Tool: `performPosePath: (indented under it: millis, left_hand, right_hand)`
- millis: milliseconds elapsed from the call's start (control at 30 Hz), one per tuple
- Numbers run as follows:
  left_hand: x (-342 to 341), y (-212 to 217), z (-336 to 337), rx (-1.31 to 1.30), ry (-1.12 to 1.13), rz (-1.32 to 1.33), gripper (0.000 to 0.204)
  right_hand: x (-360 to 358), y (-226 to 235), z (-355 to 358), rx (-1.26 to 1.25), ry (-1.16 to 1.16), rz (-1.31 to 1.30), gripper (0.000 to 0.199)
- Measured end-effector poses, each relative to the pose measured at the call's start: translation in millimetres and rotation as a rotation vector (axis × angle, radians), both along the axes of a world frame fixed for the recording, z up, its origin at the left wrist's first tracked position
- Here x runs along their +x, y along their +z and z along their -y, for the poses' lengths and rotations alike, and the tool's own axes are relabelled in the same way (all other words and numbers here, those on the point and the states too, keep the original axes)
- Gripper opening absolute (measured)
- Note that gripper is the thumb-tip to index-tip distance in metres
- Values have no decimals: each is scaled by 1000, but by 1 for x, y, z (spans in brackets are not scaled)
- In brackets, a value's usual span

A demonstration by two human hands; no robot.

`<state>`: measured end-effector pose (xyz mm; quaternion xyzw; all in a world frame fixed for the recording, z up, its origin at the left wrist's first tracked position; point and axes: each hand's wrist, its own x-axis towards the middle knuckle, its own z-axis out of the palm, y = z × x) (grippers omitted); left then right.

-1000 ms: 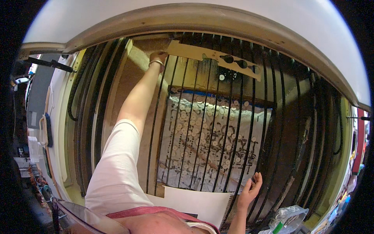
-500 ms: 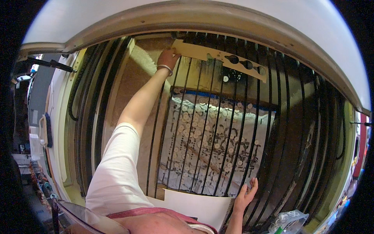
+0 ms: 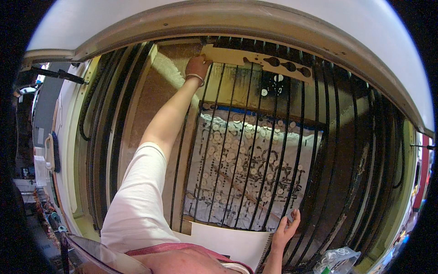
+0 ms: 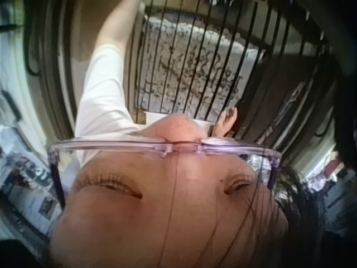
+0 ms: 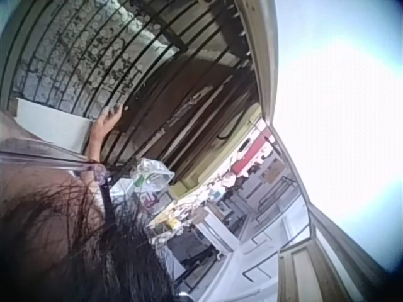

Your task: The person picks up small round buttons from a tray inside a display case and places them into a plastic container. They also handle a white template with circular cutouts, positioning it against the case interior.

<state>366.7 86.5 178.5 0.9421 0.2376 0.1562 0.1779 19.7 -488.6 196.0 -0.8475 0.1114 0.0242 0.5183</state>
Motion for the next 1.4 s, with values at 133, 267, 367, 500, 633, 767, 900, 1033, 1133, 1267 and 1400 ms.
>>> performPosePath:
  millis: [133,267,367,500,633,767,900,1033,1133,1267,1400]
  left_hand:
    - [-1,4,1,4,5,-16,38]
    - [0,11,4,3,35,-98,41]
    - [1,16,7,16,33,-141,41]
    - [2,12,5,59,29,-110,40]
    - [5,14,4,67,45,-115,38]
    - [8,15,6,96,44,-125,35]
    - [6,10,3,100,35,-107,33]
    - [5,19,8,77,46,-143,32]
    - [5,17,7,122,21,-127,32]
    - [7,17,8,89,51,-191,32]
    - [8,15,7,118,56,-187,32]
  right_hand:
    - [0,4,-2,-5,-10,-16,51]
    - [-2,-2,2,3,-6,-6,51]
    - [-4,-1,0,-2,-9,-9,51]
    - [-3,-1,1,-11,3,-14,51]
    - [-4,-3,2,-14,7,-8,51]
    - [-4,-2,1,-26,7,-4,51]
    - [-4,2,-1,-21,13,-3,51]
    - [-6,2,-3,-4,0,-16,50]
    - [-7,3,-3,2,4,-9,50]
    - [-7,3,-3,-28,2,-26,50]
    - [-8,0,-1,-21,-6,-44,51]
